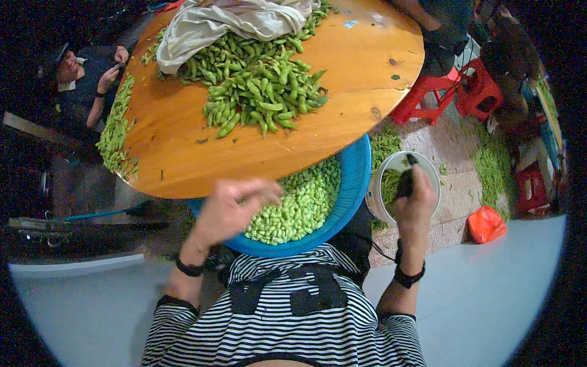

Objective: Shelling edamame pods by hand using a small tool into a blue colander.

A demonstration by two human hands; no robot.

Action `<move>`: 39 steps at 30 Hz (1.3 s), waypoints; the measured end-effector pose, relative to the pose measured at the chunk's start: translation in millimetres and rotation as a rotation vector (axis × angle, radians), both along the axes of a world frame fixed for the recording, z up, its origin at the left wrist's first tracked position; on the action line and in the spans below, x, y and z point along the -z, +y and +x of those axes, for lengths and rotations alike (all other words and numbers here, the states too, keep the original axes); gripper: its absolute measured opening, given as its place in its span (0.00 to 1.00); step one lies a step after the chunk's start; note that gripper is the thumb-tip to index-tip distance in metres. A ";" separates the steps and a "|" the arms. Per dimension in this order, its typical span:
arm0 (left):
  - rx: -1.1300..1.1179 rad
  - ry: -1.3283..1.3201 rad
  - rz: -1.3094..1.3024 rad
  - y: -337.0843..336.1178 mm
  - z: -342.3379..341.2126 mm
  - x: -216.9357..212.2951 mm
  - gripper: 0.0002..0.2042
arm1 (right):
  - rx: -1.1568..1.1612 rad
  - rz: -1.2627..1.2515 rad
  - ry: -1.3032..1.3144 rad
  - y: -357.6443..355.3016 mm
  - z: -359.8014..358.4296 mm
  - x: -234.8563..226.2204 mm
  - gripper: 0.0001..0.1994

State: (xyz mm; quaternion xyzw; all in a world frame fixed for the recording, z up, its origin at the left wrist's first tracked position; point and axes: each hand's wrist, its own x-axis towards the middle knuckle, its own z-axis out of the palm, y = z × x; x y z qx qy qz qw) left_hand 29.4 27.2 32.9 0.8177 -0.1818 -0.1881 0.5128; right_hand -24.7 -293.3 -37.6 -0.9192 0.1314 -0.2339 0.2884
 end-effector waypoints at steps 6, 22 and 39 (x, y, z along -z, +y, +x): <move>-0.350 -0.824 0.459 43.5 72.4 6.2 0.04 | 0.013 0.029 0.044 -0.3 -10.1 -11.2 0.24; -0.286 0.119 -0.331 -15.5 -1.9 7.0 0.07 | -0.615 1.110 0.282 103.0 13.3 -46.4 0.11; -0.104 0.122 -0.395 -25.6 -16.2 31.3 0.06 | -0.741 1.430 0.310 95.2 9.3 -29.8 0.07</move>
